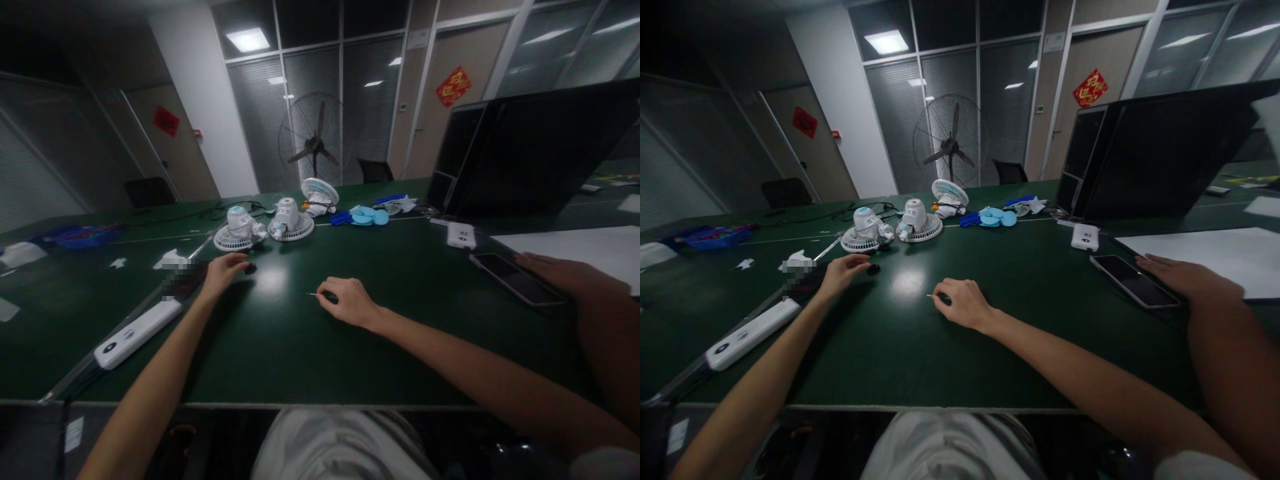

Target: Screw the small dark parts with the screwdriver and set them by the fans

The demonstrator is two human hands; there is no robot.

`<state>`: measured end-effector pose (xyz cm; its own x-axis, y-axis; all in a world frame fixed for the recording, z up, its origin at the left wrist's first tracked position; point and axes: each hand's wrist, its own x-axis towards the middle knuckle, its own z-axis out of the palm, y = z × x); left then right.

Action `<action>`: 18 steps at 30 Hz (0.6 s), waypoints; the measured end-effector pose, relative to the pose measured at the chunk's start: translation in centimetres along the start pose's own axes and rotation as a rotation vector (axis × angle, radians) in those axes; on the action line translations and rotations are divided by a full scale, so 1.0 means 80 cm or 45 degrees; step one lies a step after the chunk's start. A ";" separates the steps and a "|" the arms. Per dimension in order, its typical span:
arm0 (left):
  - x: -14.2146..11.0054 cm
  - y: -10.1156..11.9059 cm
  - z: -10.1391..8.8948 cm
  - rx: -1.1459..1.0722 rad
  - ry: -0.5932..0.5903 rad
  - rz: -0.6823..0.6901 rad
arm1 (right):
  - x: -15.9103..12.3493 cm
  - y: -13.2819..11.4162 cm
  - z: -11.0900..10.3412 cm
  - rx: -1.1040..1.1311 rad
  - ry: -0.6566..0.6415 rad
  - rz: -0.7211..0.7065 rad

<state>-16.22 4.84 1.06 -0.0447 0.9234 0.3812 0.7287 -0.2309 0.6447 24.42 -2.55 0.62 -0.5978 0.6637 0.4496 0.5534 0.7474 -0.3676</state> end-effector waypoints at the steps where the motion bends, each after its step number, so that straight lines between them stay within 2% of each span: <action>1: 0.000 -0.004 0.001 0.030 0.001 -0.011 | 0.000 0.000 0.000 0.003 -0.002 -0.001; 8: 0.003 -0.015 0.023 0.174 0.080 -0.026 | 0.000 0.002 0.001 0.018 -0.020 -0.016; 18: 0.009 -0.026 0.038 0.217 0.036 -0.078 | 0.000 0.002 0.001 0.006 -0.024 -0.015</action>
<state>-15.73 6.91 -2.01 -0.1103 0.9247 0.3644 0.8290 -0.1167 0.5469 24.47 -2.45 0.53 -0.6153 0.6552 0.4383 0.5434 0.7553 -0.3663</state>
